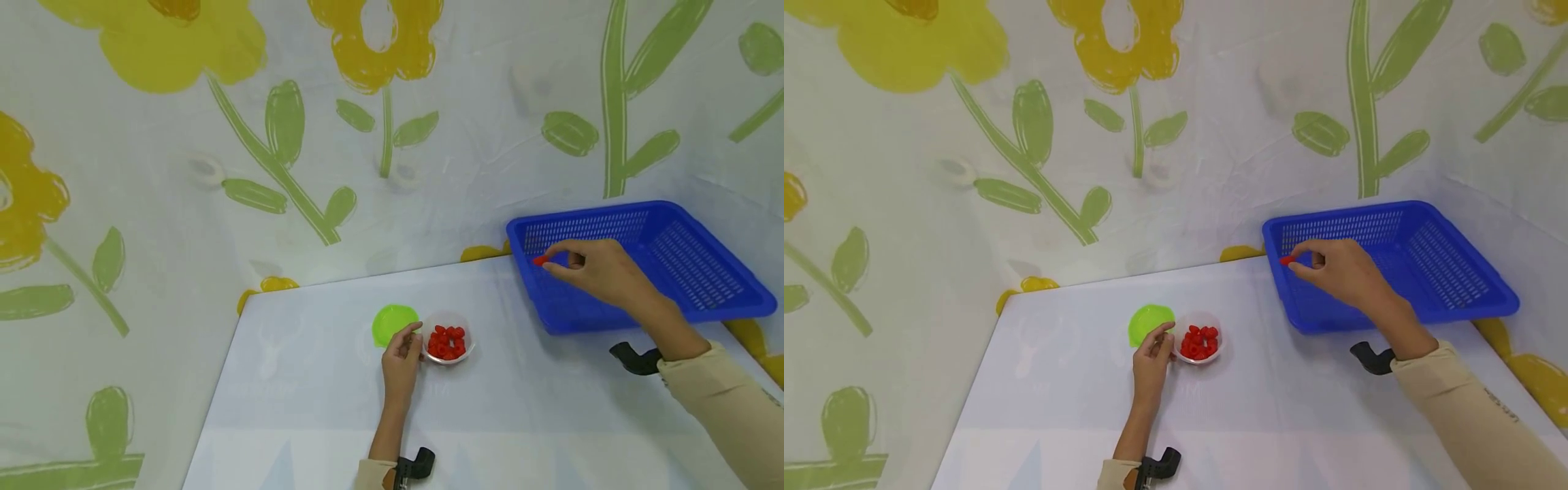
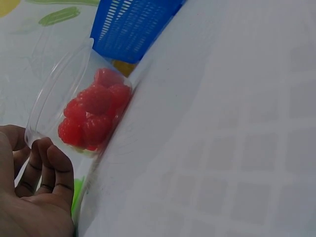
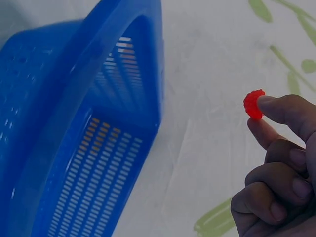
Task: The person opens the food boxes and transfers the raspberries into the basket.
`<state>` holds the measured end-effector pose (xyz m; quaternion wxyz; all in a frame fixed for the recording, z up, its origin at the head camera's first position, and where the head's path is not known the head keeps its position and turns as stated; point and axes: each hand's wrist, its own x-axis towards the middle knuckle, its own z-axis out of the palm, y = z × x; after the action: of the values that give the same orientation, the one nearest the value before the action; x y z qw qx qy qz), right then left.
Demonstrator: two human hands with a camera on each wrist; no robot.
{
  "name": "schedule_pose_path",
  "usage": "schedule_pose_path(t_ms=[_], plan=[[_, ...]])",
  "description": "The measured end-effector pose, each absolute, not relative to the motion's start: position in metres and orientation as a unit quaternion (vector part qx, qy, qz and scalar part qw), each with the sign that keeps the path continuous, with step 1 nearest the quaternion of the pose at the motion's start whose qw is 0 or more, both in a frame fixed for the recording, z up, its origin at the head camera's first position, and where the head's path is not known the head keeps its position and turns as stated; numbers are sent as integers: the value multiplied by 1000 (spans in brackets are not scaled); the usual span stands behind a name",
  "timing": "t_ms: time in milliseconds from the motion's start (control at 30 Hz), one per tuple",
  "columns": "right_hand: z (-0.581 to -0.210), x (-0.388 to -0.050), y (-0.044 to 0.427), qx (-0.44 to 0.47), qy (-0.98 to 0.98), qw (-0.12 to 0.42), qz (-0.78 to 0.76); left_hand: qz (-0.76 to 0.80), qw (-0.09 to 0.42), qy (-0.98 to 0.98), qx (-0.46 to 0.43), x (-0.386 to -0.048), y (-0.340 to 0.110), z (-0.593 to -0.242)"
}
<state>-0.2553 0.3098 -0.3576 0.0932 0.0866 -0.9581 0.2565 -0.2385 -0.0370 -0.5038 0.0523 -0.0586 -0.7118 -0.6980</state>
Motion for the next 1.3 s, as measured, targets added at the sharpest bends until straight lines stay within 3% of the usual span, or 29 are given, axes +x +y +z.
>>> schedule_pose_path(t_ms=[467, 633, 867, 1300], plan=[[-351, -284, 342, 84, -969, 57, 224, -696, 56, -714, -60, -242, -33, -504], [-349, -299, 351, 78, -974, 38, 210, -692, 57, -718, -55, -251, -32, -524], [-365, -318, 356, 69, -973, -5, 222, -685, 51, -726, -38, -246, -41, -542], [-378, -351, 363, 70, -974, -46, 211, -710, 65, -698, -71, -247, -37, -538]])
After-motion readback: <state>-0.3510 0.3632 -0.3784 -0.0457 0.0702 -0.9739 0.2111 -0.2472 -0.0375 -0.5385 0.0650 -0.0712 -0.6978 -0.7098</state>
